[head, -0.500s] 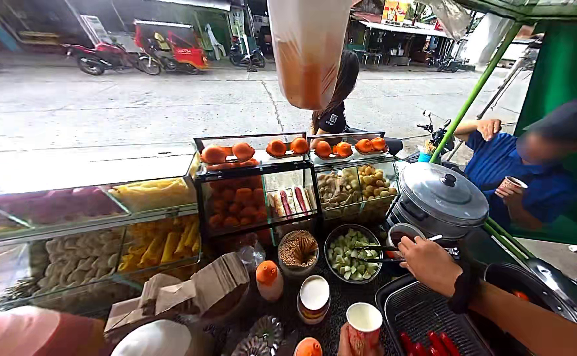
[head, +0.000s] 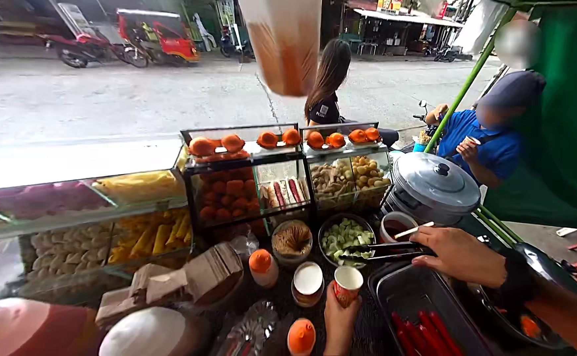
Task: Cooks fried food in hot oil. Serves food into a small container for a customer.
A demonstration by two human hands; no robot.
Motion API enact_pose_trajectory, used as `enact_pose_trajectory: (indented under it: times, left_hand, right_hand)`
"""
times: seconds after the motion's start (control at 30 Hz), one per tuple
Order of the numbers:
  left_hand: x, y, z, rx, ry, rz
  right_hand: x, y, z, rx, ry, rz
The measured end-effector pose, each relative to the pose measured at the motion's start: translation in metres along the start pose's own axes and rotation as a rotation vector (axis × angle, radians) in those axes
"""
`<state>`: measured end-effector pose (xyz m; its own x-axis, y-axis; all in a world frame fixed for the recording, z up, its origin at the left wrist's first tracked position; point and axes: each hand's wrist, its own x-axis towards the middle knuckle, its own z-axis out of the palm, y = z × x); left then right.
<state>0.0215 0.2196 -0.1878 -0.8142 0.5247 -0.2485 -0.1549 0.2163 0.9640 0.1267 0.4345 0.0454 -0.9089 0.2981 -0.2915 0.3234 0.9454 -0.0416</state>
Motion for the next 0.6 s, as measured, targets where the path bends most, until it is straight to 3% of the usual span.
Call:
enact_pose_trajectory:
  times: [0.13,0.23,0.4,0.6]
  left_hand:
    - [-0.006,0.008,0.001,0.004,-0.019,0.066]
    - [-0.011,0.008,0.0,0.019,-0.045,0.045]
    - [-0.015,-0.008,0.002,-0.002,-0.012,0.055]
    - [-0.013,-0.034,0.003,0.024,0.056,0.269]
  right_hand:
    - [-0.027,-0.001,0.009,0.005,0.004,-0.109]
    - [-0.038,0.006,0.017,-0.024,0.156,-0.168]
    - [-0.028,0.012,0.018,-0.121,0.256,-0.045]
    - [-0.015,0.014,0.033,-0.135,0.309,0.005]
